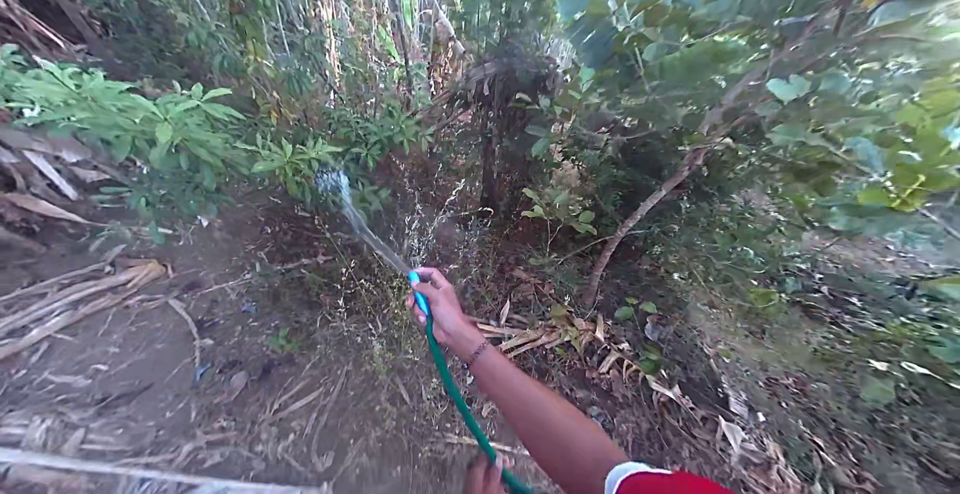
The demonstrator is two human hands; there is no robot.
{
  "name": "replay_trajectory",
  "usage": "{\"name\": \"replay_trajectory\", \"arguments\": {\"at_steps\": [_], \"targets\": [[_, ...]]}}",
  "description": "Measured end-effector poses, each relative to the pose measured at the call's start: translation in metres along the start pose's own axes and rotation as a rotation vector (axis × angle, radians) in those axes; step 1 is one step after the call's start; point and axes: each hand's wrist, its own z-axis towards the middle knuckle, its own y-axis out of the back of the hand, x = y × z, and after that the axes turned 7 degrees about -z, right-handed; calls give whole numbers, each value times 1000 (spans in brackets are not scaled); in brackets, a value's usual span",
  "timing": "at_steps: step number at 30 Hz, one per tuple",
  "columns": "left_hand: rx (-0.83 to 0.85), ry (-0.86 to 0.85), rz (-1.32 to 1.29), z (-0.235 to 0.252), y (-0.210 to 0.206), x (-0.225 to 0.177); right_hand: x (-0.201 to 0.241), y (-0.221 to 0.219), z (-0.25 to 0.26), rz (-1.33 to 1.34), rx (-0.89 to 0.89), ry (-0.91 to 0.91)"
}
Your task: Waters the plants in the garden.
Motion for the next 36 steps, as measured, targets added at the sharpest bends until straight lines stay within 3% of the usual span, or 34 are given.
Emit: {"name": "replay_trajectory", "arguments": {"at_steps": [14,20,36], "targets": [[45,99,-82,9,12,19,-29,1,14,-260,27,-76],[56,100,-89,6,16,18,-33,0,13,-373,93,-11],[90,109,-65,8,24,29,-39,4,11,-340,45,-15]]}}
